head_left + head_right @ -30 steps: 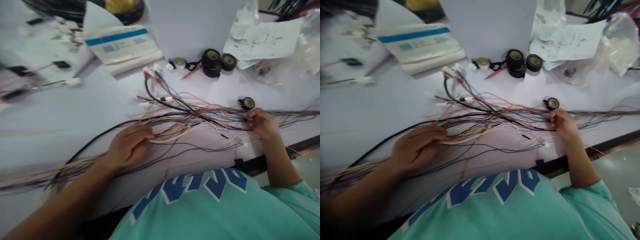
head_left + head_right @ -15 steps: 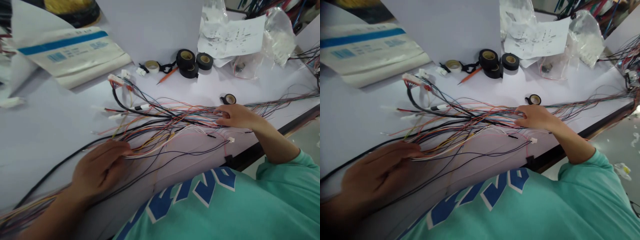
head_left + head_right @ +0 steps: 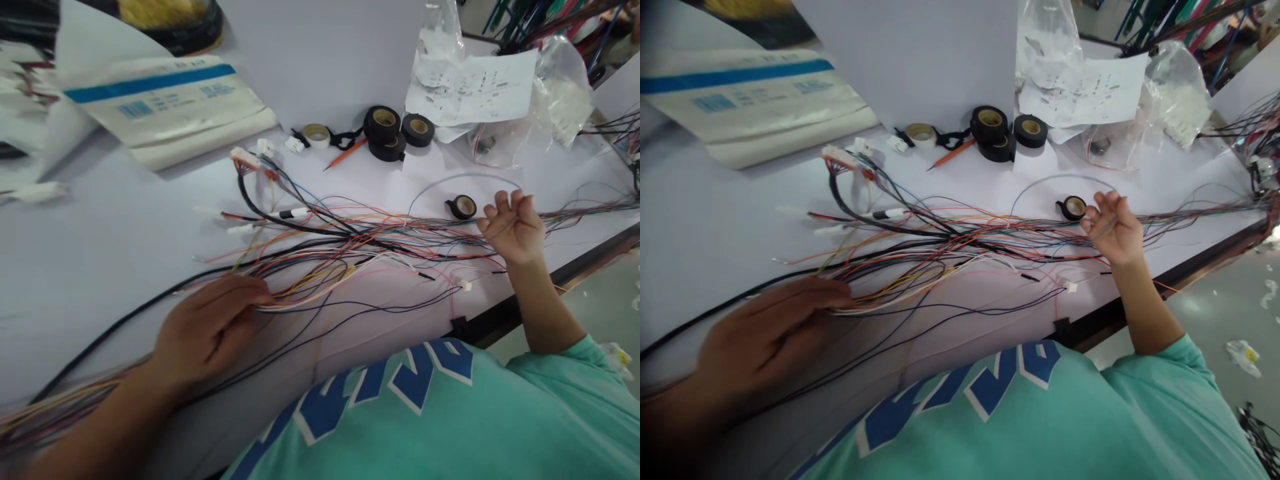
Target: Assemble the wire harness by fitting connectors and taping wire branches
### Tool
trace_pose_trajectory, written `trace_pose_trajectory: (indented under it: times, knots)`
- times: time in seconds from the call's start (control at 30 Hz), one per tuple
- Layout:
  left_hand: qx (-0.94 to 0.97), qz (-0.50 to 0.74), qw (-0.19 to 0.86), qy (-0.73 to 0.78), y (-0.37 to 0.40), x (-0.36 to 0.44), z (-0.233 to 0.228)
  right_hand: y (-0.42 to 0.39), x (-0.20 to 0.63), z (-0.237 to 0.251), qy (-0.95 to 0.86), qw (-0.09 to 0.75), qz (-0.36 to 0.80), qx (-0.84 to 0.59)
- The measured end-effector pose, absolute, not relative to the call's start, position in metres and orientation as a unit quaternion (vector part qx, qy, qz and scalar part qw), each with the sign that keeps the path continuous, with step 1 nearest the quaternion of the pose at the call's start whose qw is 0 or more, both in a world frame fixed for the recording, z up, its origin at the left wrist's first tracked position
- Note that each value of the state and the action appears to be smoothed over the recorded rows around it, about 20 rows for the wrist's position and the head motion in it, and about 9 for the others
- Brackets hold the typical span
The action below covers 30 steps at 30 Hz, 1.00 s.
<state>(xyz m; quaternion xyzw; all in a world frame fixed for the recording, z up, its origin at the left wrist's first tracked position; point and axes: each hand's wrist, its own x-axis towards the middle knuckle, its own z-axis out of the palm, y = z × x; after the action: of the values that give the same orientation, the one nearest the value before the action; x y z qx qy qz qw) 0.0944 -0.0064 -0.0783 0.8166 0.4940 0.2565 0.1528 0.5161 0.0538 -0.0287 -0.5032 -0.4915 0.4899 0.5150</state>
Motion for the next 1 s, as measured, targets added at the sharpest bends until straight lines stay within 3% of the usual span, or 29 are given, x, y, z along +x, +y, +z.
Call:
trace_pose_trajectory:
  times: [0.1, 0.17, 0.23, 0.4, 0.47, 0.7, 0.8, 0.9, 1.0]
  knots:
    - [0.804, 0.306, 0.163, 0.482, -0.006, 0.101, -0.074, 0.047, 0.520, -0.024, -0.512, 0.543, 0.484, -0.457]
    - [0.790, 0.316, 0.186, 0.492, -0.004, 0.103, -0.073, 0.045, 0.515, -0.014, -0.561, 0.497, 0.529, -0.398]
    - [0.761, 0.318, 0.225, 0.519, -0.002, 0.103, -0.072, 0.048, 0.504, -0.001, -0.604, 0.398, 0.608, -0.328]
    - [0.641, 0.361, 0.383, 0.558, 0.009, 0.104, -0.065, 0.069, 0.454, 0.016, -0.589, 0.023, 0.789, -0.175]
    - [0.586, 0.387, 0.468, 0.536, 0.014, 0.104, -0.062, 0.078, 0.427, 0.009, -0.564, -0.040, 0.811, -0.150]
    - [0.412, 0.445, 0.662, 0.440, 0.021, 0.105, -0.063, 0.069, 0.340, -0.009, -0.600, -0.069, 0.760, -0.238]
    - [0.382, 0.452, 0.695, 0.408, 0.021, 0.105, -0.064, 0.059, 0.310, -0.004, -0.728, -0.066, 0.622, -0.282]
    - [0.372, 0.452, 0.709, 0.394, 0.021, 0.105, -0.065, 0.056, 0.287, -0.003, -0.834, 0.009, 0.452, -0.317]
    - [0.368, 0.458, 0.706, 0.395, 0.021, 0.105, -0.066, 0.061, 0.275, -0.006, -0.868, 0.062, 0.361, -0.336]
